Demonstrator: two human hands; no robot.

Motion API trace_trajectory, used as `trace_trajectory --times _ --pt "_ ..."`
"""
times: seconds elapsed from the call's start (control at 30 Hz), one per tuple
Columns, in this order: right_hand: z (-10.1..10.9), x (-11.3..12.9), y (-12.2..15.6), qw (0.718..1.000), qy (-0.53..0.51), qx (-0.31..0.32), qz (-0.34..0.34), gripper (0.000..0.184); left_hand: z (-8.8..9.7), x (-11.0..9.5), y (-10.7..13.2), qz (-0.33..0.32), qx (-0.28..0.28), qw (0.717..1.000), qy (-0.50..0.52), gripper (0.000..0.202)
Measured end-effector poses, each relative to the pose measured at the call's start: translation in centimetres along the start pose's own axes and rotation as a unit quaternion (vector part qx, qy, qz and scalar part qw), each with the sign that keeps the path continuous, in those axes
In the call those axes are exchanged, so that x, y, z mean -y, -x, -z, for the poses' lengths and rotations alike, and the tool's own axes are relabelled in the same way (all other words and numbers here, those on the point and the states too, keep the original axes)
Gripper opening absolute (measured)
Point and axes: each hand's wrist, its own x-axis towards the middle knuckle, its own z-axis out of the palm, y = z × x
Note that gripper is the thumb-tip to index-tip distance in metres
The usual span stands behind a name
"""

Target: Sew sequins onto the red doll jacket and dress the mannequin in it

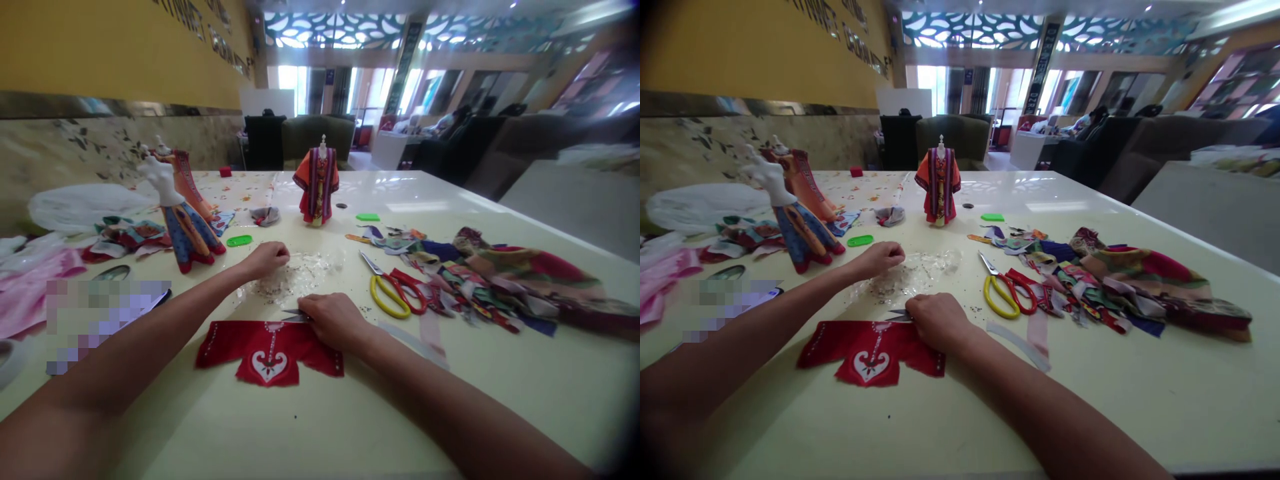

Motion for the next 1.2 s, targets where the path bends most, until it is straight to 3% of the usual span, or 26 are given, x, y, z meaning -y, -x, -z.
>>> trace_trajectory --times 0.17,0.27,0.4,0.57,0.7,0.97,1.2 --pt "-0.5 -0.2 0.1 1.0 -0.006 -0.013 -0.002 0.015 2.6 -0.1 4.6 0.05 -0.046 0.996 0.066 0.02" --pt "-0.8 -0.2 0.1 1.0 -0.001 -0.006 -0.002 0.02 4.1 -0.1 9.2 0.091 -0.055 0.987 0.124 0.024" --pt "-0.9 -0.1 0.3 1.0 0.029 -0.002 0.012 0.025 5.5 -0.2 15.8 0.198 -0.062 0.963 0.172 0.028" --pt "-1.3 0.2 0.5 0.995 0.042 -0.083 0.019 0.03 5.6 0.5 21.3 0.266 -0.04 0.949 0.166 0.029" --pt "-1.9 0.0 0.6 0.986 0.043 -0.159 0.022 0.03 4.8 1.3 22.7 0.274 -0.012 0.952 0.136 0.027" --pt "-2.7 -0.7 0.8 0.979 0.021 -0.2 0.036 0.028 4.2 0.9 23.2 0.258 0.0 0.959 0.116 0.026" --pt "-2.2 0.0 0.9 0.988 0.025 -0.148 0.021 0.024 3.3 0.8 23.2 0.261 -0.01 0.958 0.118 0.026"
